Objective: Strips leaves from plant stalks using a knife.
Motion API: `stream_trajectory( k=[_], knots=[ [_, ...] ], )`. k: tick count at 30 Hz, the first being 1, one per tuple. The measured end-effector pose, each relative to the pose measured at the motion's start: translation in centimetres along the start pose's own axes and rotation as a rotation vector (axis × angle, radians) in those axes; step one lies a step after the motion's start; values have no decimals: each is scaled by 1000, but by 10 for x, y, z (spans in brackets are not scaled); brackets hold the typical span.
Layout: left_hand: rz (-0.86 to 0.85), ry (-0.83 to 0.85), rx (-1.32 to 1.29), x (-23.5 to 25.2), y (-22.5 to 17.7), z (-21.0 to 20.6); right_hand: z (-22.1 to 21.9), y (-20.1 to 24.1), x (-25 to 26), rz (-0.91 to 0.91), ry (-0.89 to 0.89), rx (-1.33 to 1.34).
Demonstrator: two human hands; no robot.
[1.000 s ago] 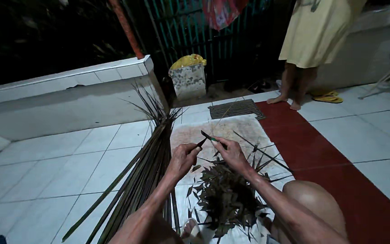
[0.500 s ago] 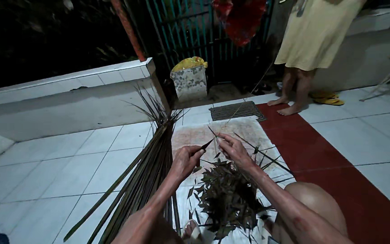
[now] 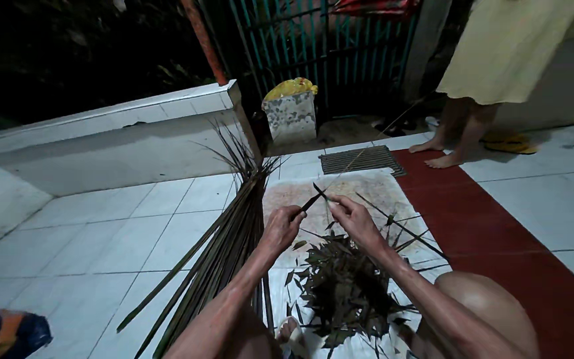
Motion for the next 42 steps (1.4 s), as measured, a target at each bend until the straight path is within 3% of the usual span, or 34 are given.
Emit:
stream_trajectory(
  k=[8, 21, 42],
  knots=[
    [-66, -118, 175, 2, -12, 2, -29, 12, -12, 49, 145, -16],
    [-105, -229, 302, -2, -28, -4, -25, 14, -11, -46, 50, -151],
    [-48, -166, 312, -8, -30, -11, -20, -3, -5, -123, -23, -257]
  ],
)
Point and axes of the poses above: each hand's wrist, its own x-axis towards the middle knuckle, its own z-axis out of the back of the hand, y = z × x, the point moved 7 cm from there along x, towards the middle knuckle, and after that the axes turned 5 degrees about y, right-handed, at the moved point
